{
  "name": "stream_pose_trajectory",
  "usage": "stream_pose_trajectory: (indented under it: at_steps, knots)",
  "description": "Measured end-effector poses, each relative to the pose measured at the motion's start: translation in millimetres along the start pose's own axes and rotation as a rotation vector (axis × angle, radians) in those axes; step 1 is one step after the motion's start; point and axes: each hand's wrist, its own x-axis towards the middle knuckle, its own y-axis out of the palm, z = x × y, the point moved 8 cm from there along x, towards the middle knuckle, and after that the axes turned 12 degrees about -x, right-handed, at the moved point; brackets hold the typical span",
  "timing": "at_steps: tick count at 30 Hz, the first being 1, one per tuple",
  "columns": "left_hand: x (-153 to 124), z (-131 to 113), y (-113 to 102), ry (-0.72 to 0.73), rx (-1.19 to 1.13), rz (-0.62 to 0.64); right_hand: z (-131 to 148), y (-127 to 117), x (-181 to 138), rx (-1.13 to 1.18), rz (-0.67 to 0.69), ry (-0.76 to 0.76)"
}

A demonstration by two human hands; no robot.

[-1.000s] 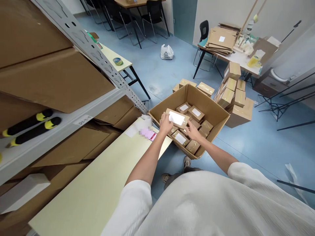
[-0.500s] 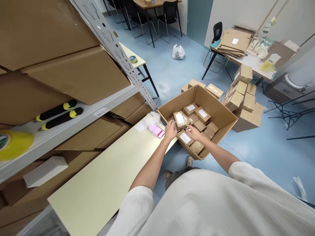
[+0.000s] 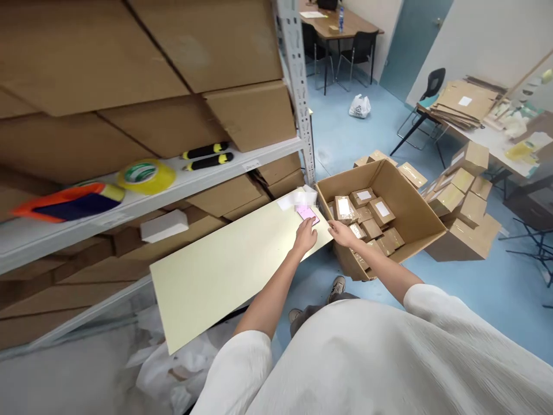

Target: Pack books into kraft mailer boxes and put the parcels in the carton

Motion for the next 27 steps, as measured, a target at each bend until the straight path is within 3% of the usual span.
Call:
stream_pose_trajectory:
  at_steps: [6, 13, 18, 23, 27]
  knots:
    - [-85.3, 46.8, -73.0, -0.106, -0.027, -0.102, 93.6, 48.2, 3.4, -0.018, 0.040, -0.129]
    - [-215.5, 101.9, -162.2, -0.177, -0.036, -0.239, 224.6, 143.8, -14.9, -0.022, 0.144, -0.314]
    - [-308.9, 136.6, -218.8, -0.262, -0.021, -0.405, 318.1, 203.0, -28.5, -0.055, 0.264, -0.474]
    - [-389.9, 158.7, -263.1, -0.373, -0.022, -0.622, 406.2, 245.9, -35.0, -0.096, 0.375, -0.668]
    - [-445.7, 163.3, -284.7, -0.451, -0.021, -0.800, 464.6, 279.9, -45.3, -0.122, 0.467, -0.835]
